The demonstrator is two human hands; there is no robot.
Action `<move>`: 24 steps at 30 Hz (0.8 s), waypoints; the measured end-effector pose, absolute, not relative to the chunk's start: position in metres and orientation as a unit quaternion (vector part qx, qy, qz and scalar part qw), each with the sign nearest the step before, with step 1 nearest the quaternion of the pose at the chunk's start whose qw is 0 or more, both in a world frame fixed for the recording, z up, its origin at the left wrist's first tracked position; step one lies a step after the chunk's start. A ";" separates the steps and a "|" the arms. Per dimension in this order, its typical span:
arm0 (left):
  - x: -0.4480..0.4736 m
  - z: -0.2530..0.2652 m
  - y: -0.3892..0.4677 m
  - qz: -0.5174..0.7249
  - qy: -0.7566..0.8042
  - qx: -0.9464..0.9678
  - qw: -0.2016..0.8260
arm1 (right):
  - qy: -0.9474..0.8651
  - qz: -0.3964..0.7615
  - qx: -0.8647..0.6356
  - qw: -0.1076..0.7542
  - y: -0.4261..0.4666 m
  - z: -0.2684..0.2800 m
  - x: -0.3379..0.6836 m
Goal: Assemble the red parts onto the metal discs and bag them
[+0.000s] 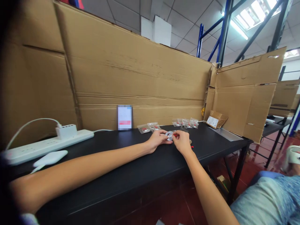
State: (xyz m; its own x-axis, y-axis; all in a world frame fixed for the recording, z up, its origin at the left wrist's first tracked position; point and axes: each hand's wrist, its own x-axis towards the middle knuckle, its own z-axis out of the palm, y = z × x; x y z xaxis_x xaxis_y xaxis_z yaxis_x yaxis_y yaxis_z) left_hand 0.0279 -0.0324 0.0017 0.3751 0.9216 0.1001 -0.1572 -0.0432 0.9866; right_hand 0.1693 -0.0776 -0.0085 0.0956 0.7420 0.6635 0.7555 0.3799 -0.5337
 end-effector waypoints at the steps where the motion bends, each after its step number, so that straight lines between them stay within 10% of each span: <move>1: 0.029 0.001 -0.032 0.441 0.335 0.572 0.605 | -0.667 -0.009 -0.557 0.495 -0.077 -0.009 0.171; 24: 0.028 -0.003 -0.027 0.368 0.246 0.632 0.636 | -0.718 -0.094 -0.545 0.422 -0.078 -0.018 0.181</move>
